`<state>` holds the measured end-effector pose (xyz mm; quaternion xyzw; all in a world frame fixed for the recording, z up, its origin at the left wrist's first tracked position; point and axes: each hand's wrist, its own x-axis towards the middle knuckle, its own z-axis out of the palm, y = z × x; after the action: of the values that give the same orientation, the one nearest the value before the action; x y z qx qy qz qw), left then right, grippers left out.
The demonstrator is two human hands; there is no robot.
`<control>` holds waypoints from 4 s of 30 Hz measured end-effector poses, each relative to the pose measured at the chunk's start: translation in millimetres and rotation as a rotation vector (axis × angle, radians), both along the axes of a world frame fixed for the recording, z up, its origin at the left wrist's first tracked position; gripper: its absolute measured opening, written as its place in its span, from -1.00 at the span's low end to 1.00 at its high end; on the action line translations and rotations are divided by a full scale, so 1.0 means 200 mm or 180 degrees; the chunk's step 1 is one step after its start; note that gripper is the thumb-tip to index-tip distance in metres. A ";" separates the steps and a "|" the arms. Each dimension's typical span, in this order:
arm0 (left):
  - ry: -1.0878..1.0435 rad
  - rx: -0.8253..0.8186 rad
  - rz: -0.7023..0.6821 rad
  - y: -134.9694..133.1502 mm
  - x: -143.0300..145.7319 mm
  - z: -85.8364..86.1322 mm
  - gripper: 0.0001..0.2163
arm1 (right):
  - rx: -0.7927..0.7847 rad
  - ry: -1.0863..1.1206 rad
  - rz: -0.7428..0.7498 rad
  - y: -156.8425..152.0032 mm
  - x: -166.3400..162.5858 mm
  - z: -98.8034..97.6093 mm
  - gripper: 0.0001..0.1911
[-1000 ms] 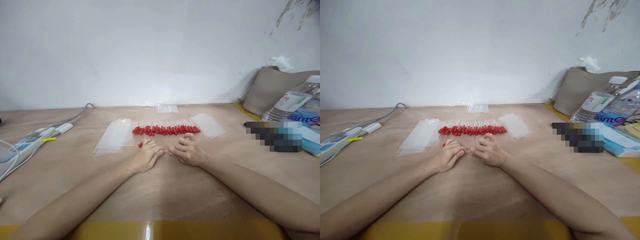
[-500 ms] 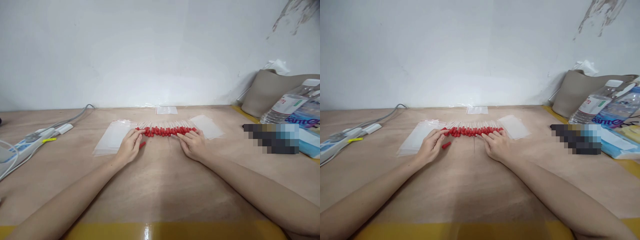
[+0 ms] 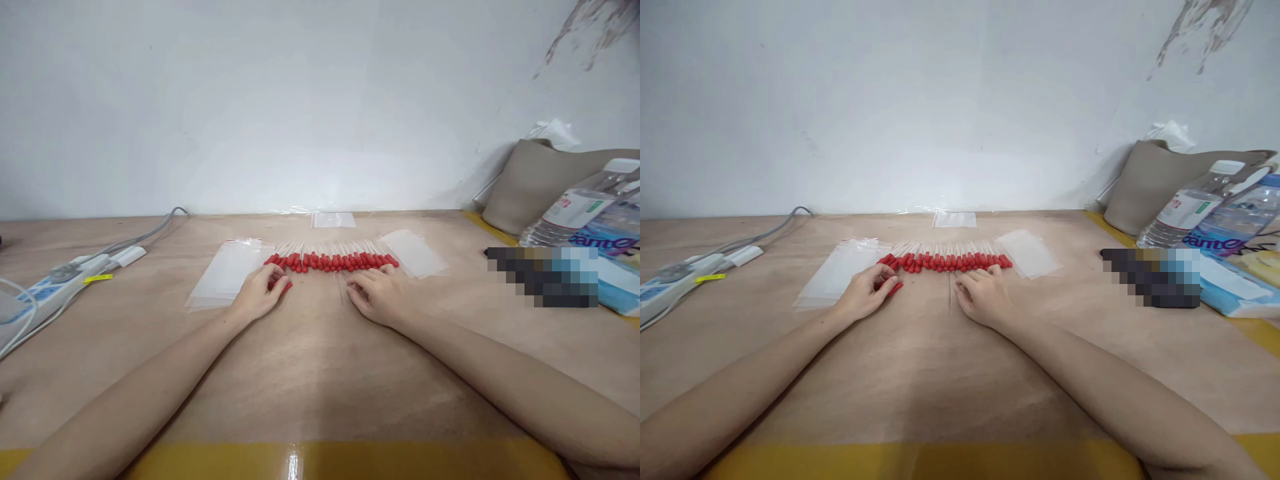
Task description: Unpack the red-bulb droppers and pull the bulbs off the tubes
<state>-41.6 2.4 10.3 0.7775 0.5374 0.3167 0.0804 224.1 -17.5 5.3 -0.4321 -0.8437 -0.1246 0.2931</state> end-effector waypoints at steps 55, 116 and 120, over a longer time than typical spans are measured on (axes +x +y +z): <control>0.0506 0.1544 -0.1035 -0.08 0.20 -0.05 -0.79 | 0.0404 0.0114 0.0667 0.03 -0.02 -0.07 -0.75; 0.1480 0.1204 0.0425 0.14 0.00 0.09 -0.76 | -0.0337 -0.0193 0.0360 -0.01 -0.01 -0.03 -0.53; 0.1452 0.1091 0.0469 0.19 0.03 0.08 -0.75 | -0.0360 -0.0232 0.0390 -0.01 -0.01 -0.03 -0.53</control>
<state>-35.2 40.0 25.7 0.7897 0.5353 0.2249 -0.1982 221.6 -19.2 -1.3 -0.3907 -0.8844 -0.0742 0.2443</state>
